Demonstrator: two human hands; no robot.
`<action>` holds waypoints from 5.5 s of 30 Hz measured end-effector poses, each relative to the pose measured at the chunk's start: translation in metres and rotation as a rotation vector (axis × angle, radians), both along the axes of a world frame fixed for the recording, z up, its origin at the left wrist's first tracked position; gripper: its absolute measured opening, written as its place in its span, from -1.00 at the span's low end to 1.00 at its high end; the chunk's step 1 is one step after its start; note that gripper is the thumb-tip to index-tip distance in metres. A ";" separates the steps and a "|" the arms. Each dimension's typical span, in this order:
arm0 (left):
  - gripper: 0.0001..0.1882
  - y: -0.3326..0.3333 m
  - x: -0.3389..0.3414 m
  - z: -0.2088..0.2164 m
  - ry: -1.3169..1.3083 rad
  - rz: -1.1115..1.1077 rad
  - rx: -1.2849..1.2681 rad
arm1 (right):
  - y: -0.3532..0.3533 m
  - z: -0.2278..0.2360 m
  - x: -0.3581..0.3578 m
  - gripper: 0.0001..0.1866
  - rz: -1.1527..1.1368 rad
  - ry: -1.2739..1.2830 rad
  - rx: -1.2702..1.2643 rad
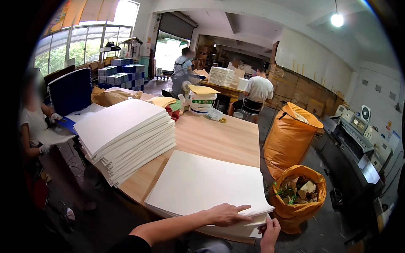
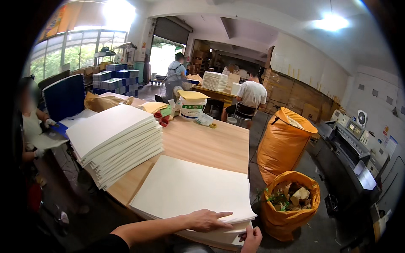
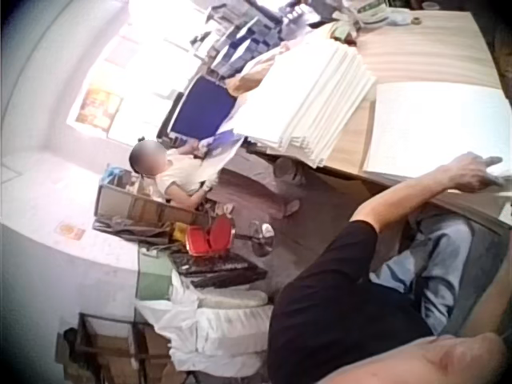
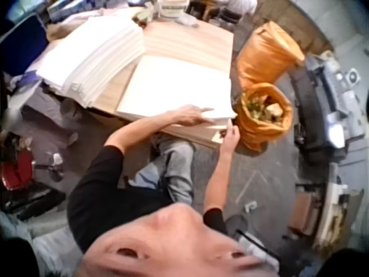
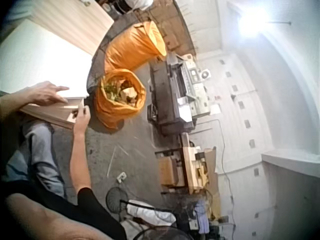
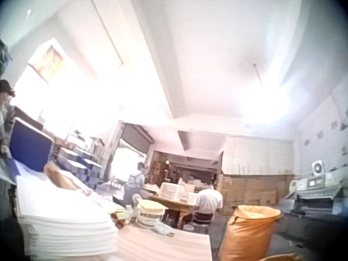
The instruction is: The person repeatedly picks up white paper sheets from a table, aligns them, and stacks them into a growing pile. The person occasionally lifts the stack to transfer it to a nearby blue bin. Other workers are visible in the background handling similar materials.
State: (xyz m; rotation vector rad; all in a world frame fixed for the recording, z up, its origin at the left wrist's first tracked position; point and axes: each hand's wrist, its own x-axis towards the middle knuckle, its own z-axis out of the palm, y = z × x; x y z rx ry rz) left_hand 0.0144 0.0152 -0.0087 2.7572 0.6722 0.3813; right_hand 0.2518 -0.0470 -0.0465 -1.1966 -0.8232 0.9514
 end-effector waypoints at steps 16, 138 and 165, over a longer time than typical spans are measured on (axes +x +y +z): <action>-0.37 0.001 -0.001 -0.016 -0.099 0.016 0.082 | -0.004 0.017 -0.010 -0.64 0.107 0.169 -0.007; -0.17 -0.024 0.022 -0.051 -0.104 0.133 0.555 | -0.048 -0.041 -0.030 -0.42 0.349 -1.285 -0.043; -0.79 -0.108 -0.189 -0.032 0.167 0.809 0.611 | -0.041 -0.049 -0.042 -0.38 0.143 -1.527 0.204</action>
